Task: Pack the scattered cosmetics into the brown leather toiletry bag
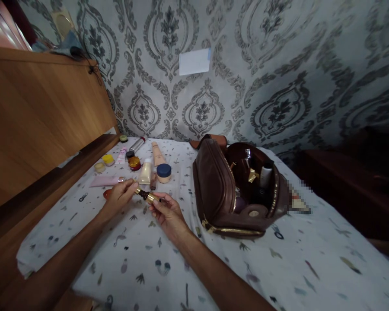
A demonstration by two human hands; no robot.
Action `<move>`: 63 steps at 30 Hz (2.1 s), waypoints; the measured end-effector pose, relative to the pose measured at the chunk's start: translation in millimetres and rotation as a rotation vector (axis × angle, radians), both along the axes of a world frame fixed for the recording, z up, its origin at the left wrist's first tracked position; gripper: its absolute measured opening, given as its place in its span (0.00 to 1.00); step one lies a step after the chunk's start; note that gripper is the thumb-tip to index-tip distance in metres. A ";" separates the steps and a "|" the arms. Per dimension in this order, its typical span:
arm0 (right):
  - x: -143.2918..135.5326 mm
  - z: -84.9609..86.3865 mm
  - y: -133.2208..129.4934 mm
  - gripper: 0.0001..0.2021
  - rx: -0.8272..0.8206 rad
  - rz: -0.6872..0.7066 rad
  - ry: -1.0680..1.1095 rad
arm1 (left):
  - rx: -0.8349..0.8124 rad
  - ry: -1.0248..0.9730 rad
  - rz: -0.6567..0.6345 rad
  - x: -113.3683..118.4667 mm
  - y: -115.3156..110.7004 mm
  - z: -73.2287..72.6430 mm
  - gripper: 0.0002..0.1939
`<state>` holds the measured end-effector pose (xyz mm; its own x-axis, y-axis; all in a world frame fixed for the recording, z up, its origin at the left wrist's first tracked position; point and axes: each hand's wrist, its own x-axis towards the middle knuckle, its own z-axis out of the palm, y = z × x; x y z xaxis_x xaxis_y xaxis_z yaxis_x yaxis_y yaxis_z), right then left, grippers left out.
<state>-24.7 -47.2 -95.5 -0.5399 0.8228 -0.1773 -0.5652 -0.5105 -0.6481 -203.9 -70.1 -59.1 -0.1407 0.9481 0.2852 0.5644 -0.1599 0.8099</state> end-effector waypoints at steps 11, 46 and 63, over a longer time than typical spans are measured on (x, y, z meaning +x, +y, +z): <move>0.0 4.1 -0.7 0.21 -0.026 -0.007 -0.001 | -0.047 -0.116 -0.179 -2.4 -2.1 0.9 0.14; 0.5 0.4 -0.8 0.20 0.008 0.001 -0.014 | -0.089 -0.212 -0.274 -8.0 -3.6 7.3 0.22; 0.1 4.3 -3.0 0.23 0.033 0.009 -0.051 | -0.103 -0.274 -0.235 -5.4 1.8 -3.4 0.15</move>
